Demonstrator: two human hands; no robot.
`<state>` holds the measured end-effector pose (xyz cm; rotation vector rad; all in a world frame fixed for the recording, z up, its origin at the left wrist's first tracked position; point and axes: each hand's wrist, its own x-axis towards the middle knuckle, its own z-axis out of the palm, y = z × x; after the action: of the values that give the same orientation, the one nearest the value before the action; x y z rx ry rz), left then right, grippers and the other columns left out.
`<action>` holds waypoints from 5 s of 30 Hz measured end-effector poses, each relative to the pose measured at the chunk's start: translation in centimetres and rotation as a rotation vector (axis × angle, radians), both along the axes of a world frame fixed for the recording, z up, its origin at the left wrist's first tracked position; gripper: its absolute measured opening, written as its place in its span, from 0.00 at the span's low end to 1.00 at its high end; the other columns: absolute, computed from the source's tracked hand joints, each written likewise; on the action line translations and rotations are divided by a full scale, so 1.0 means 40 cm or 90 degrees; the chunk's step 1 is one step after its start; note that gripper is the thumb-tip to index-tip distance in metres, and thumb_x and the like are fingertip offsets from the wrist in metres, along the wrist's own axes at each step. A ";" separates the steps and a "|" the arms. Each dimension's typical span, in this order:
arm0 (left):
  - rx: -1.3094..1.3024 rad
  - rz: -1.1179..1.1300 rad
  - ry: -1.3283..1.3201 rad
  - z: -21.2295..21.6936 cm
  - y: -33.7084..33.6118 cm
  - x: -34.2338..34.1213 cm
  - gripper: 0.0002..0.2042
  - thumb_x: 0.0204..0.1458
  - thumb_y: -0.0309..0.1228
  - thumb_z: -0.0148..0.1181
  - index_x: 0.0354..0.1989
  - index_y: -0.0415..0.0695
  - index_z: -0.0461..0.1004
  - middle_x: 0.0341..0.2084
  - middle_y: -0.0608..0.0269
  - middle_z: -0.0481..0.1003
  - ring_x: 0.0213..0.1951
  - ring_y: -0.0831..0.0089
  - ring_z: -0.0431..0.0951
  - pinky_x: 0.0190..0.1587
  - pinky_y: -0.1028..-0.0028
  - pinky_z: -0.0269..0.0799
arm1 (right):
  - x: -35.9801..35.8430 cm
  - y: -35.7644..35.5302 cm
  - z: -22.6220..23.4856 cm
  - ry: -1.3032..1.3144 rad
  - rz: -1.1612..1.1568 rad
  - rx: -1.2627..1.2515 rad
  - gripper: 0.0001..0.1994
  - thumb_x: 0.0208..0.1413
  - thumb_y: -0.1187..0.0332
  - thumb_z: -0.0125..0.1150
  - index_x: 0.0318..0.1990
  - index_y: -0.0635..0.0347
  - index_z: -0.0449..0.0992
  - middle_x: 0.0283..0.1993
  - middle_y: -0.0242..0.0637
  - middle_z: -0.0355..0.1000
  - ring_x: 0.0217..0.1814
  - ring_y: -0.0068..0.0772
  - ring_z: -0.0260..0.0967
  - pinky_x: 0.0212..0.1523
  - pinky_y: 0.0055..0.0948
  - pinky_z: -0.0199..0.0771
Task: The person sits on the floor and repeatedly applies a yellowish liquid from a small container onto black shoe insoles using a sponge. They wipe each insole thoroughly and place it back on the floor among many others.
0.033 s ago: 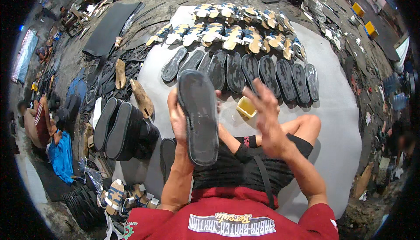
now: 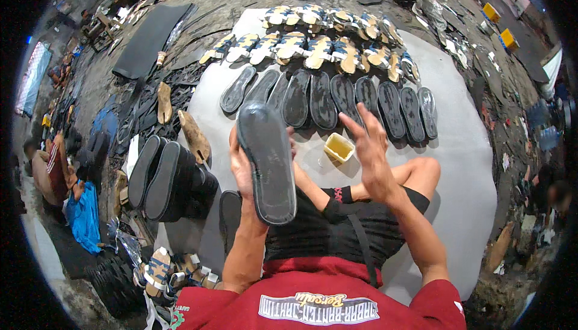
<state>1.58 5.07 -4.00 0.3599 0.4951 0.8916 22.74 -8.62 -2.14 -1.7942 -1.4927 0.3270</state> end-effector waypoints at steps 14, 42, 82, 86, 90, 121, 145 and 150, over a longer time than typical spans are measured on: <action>-0.136 -0.033 -0.140 -0.054 -0.052 -0.123 0.38 0.68 0.57 0.51 0.69 0.31 0.69 0.57 0.36 0.79 0.53 0.45 0.85 0.60 0.51 0.82 | 0.168 0.006 -0.536 -0.176 -0.028 -0.301 0.26 0.77 0.45 0.41 0.68 0.42 0.80 0.88 0.48 0.44 0.87 0.61 0.40 0.78 0.70 0.39; -0.162 -0.156 -0.261 -0.064 -0.074 -0.019 0.30 0.76 0.48 0.44 0.71 0.34 0.69 0.59 0.33 0.78 0.52 0.46 0.86 0.51 0.55 0.89 | -0.124 -0.038 0.086 -0.244 0.097 -0.005 0.30 0.77 0.38 0.32 0.73 0.28 0.75 0.89 0.45 0.43 0.87 0.59 0.35 0.79 0.61 0.32; -0.039 -0.234 -0.303 -0.056 -0.088 -0.020 0.24 0.75 0.35 0.44 0.75 0.39 0.64 0.67 0.53 0.74 0.62 0.63 0.81 0.66 0.60 0.80 | -0.146 -0.019 0.061 -0.288 0.320 -0.143 0.27 0.75 0.39 0.44 0.79 0.11 0.60 0.91 0.34 0.37 0.91 0.51 0.28 0.82 0.60 0.17; 0.076 -0.214 -0.022 0.015 -0.104 -0.024 0.24 0.74 0.33 0.48 0.76 0.40 0.63 0.70 0.53 0.71 0.65 0.64 0.78 0.70 0.61 0.76 | -0.132 -0.015 0.062 -0.314 0.342 -0.141 0.26 0.75 0.37 0.43 0.78 0.09 0.61 0.91 0.33 0.39 0.91 0.50 0.29 0.82 0.59 0.13; 0.379 -0.173 0.223 0.035 -0.121 -0.045 0.21 0.77 0.38 0.44 0.72 0.42 0.69 0.66 0.51 0.75 0.62 0.61 0.81 0.66 0.57 0.80 | -0.116 -0.007 0.049 -0.352 0.377 -0.084 0.25 0.74 0.37 0.44 0.77 0.05 0.63 0.90 0.33 0.40 0.91 0.49 0.31 0.82 0.60 0.12; 0.249 -0.041 0.010 0.092 -0.115 0.011 0.35 0.77 0.56 0.31 0.82 0.43 0.50 0.65 0.61 0.71 0.65 0.72 0.72 0.71 0.68 0.65 | -0.170 0.042 0.096 -0.120 0.128 -0.067 0.34 0.73 0.34 0.41 0.82 0.29 0.61 0.90 0.50 0.33 0.88 0.66 0.30 0.79 0.69 0.30; 0.062 -0.269 0.060 0.103 -0.032 -0.015 0.29 0.76 0.49 0.31 0.73 0.43 0.67 0.55 0.51 0.81 0.43 0.66 0.87 0.45 0.66 0.87 | -0.066 0.062 0.074 -0.245 0.211 -0.115 0.32 0.75 0.34 0.33 0.77 0.27 0.70 0.90 0.44 0.38 0.90 0.54 0.32 0.80 0.61 0.25; -0.047 -0.288 -0.067 0.037 -0.018 -0.026 0.28 0.77 0.49 0.31 0.69 0.42 0.70 0.52 0.56 0.82 0.45 0.67 0.87 0.48 0.67 0.86 | -0.068 0.053 0.079 -0.293 0.240 -0.127 0.28 0.75 0.38 0.38 0.76 0.24 0.70 0.90 0.43 0.38 0.90 0.53 0.31 0.81 0.59 0.24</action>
<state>0.55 4.36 -2.54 0.3379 0.3296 0.4500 20.04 -6.50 1.02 -1.8145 -2.2002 0.2637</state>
